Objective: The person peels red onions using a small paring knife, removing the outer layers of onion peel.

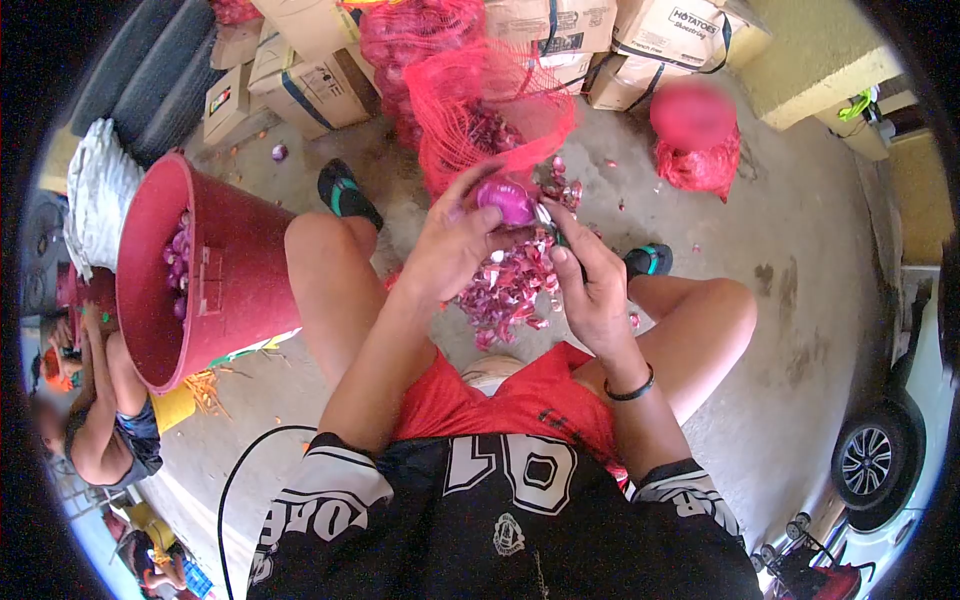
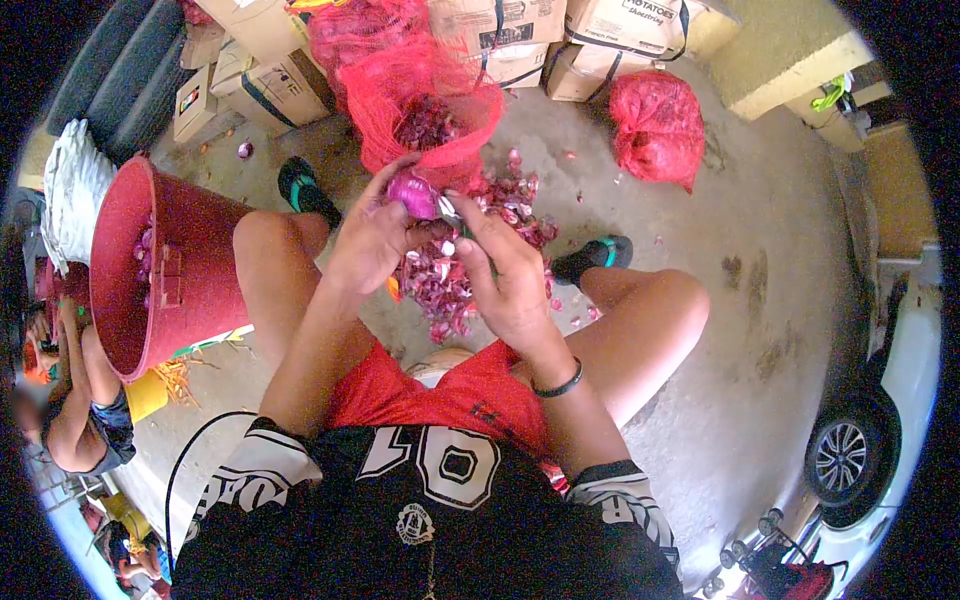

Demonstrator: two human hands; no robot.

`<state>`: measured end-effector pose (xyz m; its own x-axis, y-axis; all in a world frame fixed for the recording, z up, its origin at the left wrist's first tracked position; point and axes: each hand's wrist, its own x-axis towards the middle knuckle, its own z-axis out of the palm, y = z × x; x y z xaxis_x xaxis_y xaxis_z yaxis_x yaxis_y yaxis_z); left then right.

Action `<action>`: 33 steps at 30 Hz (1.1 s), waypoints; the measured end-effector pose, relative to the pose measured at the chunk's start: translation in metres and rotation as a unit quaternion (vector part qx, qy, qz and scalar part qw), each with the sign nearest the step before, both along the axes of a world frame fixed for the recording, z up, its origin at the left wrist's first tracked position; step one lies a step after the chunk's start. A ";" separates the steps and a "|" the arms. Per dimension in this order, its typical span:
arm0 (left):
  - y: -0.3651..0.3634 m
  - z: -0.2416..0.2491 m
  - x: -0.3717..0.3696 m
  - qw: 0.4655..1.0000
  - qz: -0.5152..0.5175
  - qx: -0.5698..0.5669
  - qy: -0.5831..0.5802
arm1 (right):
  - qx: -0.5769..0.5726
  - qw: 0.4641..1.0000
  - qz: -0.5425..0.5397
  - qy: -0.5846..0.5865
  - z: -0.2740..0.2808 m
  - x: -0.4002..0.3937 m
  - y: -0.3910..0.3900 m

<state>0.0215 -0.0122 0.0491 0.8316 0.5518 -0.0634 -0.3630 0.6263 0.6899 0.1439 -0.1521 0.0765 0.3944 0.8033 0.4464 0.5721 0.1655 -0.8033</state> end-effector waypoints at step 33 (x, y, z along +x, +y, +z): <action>-0.004 0.006 -0.001 0.994 -0.008 0.105 0.011 | -0.127 0.992 0.018 0.005 0.007 0.011 -0.014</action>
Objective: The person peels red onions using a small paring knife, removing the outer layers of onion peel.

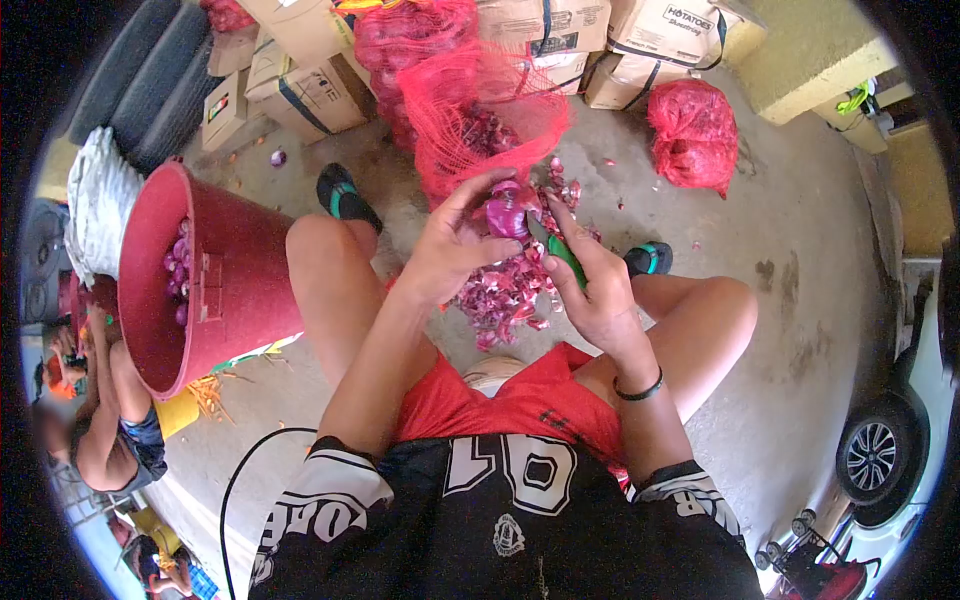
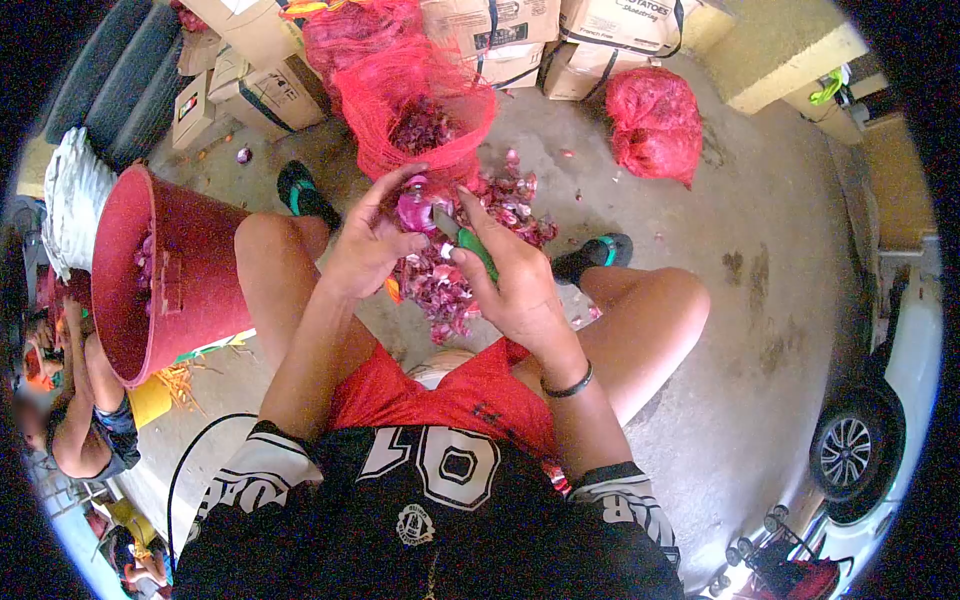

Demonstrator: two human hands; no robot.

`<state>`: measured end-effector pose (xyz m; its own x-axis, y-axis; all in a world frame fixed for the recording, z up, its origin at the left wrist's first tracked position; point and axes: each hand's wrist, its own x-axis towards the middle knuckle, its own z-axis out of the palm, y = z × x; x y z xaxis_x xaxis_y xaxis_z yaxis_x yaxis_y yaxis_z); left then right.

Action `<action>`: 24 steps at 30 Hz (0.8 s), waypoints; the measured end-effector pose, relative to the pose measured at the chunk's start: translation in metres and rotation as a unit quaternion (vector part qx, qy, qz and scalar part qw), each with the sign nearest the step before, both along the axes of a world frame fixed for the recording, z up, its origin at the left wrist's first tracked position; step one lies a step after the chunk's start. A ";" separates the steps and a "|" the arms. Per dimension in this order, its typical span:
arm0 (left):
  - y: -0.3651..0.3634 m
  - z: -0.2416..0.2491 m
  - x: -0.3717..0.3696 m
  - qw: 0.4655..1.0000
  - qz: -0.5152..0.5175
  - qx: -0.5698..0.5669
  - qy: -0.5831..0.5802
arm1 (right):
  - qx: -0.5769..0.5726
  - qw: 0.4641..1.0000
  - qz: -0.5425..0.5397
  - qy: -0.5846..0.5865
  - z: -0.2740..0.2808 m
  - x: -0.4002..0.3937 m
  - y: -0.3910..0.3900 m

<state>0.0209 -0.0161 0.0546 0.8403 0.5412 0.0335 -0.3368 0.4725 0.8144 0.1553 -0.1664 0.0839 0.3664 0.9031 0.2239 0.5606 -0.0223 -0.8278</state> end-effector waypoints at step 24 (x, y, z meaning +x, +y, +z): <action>0.013 0.002 -0.006 0.995 -0.088 0.031 0.023 | 0.095 0.995 -0.035 0.002 -0.004 -0.007 0.008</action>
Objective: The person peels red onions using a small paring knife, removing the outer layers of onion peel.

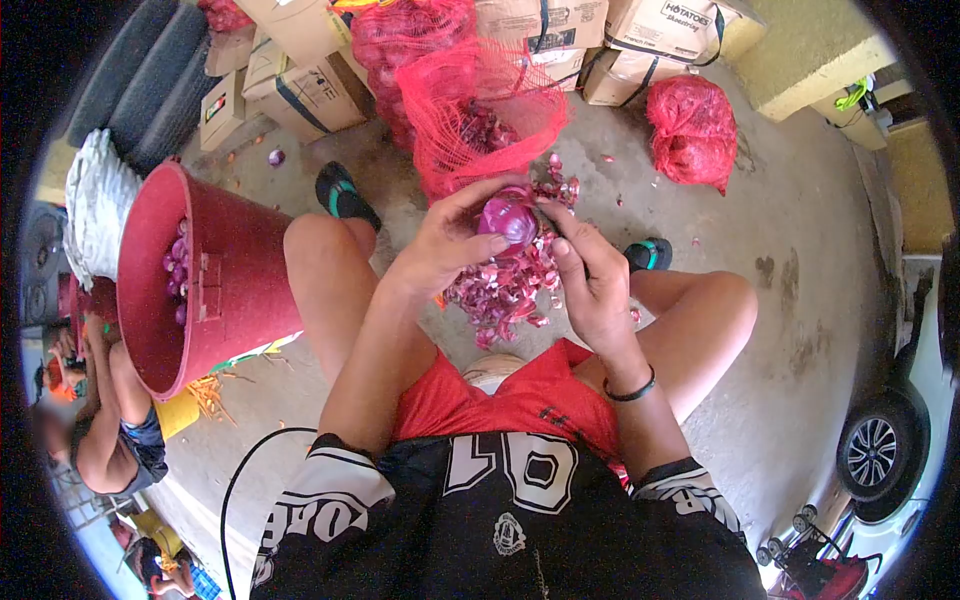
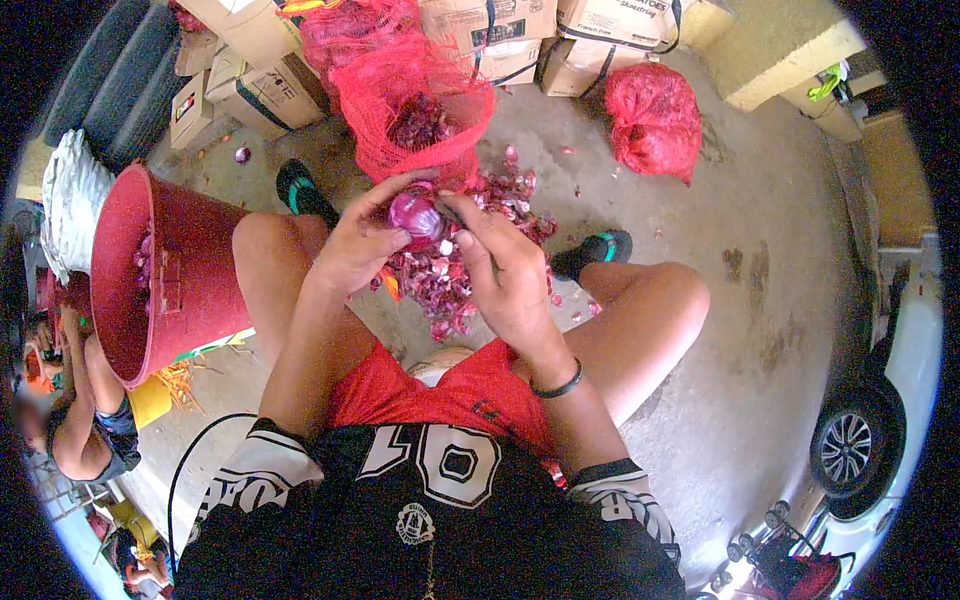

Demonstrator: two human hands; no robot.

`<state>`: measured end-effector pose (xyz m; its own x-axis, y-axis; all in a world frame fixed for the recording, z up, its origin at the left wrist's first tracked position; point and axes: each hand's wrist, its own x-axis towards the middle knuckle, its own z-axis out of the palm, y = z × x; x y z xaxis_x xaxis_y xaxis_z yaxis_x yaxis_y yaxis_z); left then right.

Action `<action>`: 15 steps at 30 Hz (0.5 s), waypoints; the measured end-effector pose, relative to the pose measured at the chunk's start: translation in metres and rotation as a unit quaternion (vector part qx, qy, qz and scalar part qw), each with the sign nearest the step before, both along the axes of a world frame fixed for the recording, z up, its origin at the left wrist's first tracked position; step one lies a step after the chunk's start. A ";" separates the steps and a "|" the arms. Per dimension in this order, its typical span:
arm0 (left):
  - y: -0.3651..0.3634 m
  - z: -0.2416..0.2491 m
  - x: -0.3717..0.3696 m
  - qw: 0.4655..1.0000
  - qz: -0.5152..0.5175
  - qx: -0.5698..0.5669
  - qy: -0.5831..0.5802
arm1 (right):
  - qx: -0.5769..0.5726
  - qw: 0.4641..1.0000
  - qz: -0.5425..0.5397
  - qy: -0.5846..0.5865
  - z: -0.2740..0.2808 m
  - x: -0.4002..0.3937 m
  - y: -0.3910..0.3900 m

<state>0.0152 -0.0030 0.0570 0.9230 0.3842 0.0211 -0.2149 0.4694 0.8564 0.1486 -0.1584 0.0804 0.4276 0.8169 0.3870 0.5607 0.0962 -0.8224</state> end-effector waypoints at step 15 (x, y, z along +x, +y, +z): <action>-0.002 -0.008 -0.006 0.999 0.051 -0.015 0.012 | -0.066 0.991 0.114 0.000 0.005 0.002 -0.008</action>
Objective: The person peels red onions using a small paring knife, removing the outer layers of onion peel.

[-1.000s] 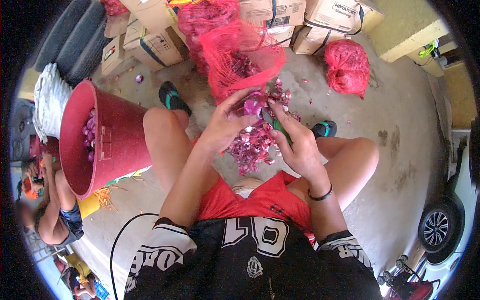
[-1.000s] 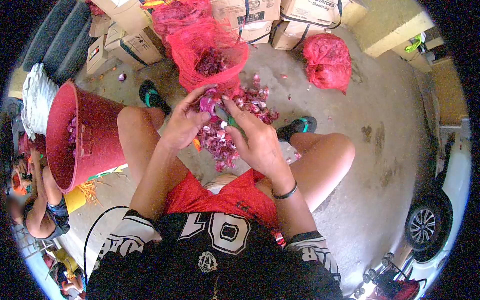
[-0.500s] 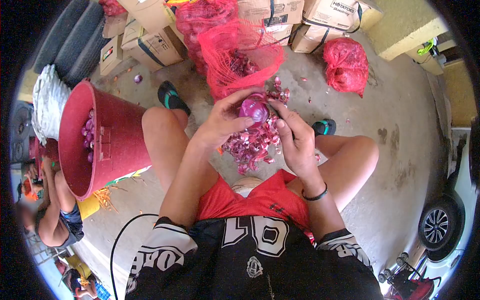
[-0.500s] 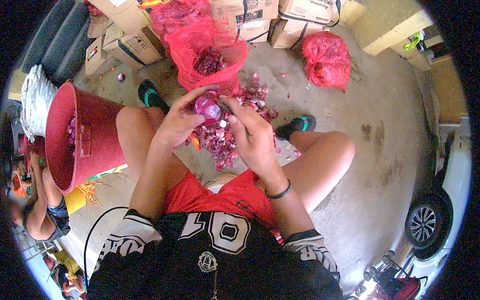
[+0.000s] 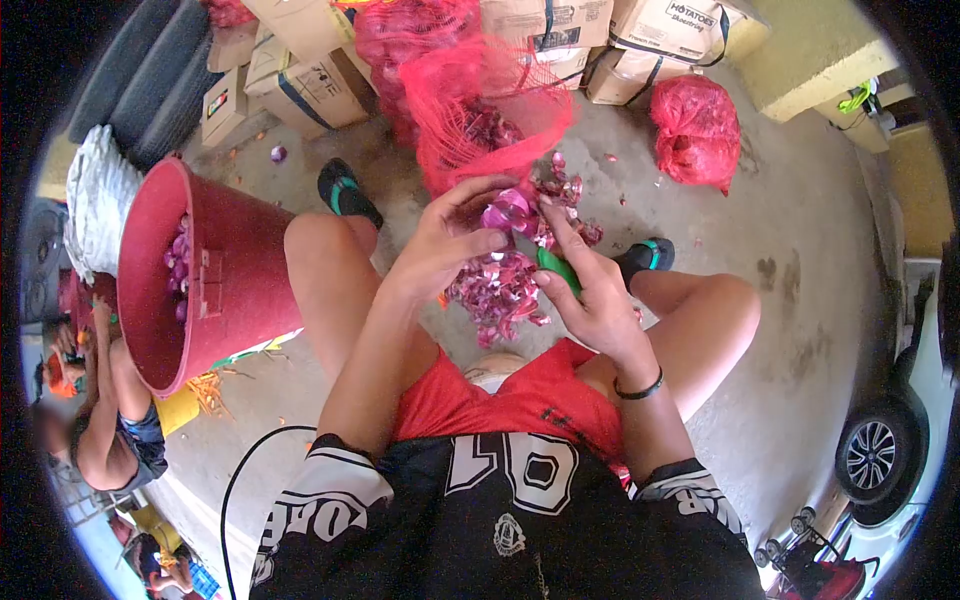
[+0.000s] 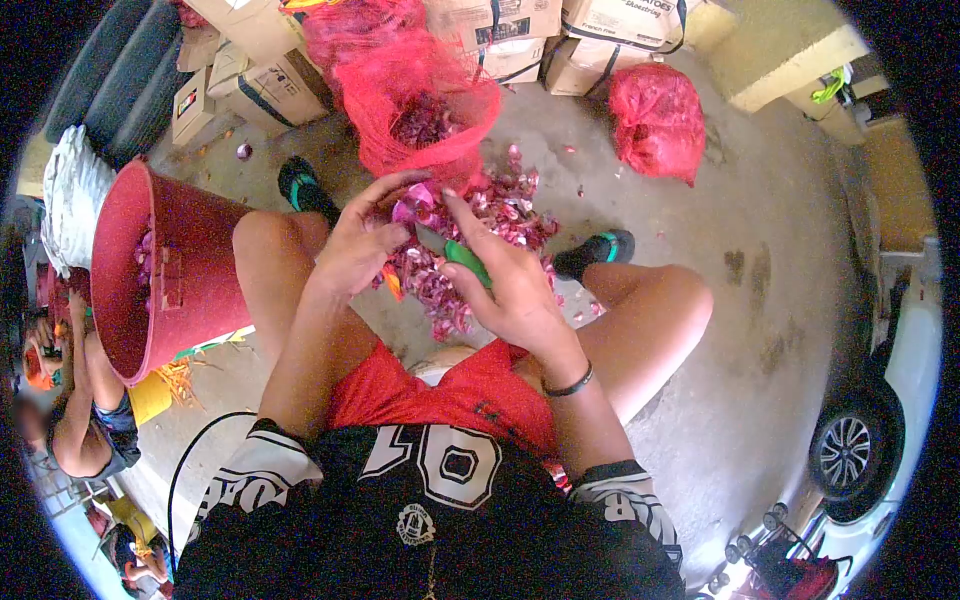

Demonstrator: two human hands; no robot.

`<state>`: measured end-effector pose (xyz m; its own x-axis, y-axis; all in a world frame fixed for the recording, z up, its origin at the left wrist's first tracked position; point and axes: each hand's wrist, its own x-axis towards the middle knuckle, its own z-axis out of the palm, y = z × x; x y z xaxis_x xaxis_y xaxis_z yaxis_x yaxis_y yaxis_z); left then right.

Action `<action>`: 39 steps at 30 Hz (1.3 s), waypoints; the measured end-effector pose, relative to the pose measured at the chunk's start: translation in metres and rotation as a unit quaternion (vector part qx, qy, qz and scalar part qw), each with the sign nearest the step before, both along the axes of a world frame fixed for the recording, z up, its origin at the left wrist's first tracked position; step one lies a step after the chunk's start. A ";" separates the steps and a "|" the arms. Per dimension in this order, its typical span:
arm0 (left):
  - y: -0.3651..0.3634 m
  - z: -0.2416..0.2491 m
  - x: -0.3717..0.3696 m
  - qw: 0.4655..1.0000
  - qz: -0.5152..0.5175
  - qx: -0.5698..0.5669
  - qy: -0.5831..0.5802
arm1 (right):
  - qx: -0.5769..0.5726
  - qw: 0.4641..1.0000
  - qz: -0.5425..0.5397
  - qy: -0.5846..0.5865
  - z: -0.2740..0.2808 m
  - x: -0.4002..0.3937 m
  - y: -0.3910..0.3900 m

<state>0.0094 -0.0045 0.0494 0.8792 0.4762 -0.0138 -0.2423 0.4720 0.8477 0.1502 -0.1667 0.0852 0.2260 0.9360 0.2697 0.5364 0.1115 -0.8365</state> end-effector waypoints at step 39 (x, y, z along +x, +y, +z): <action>-0.010 0.005 0.015 0.946 0.111 0.286 0.100 | -0.038 0.987 -0.109 -0.113 -0.004 -0.002 0.002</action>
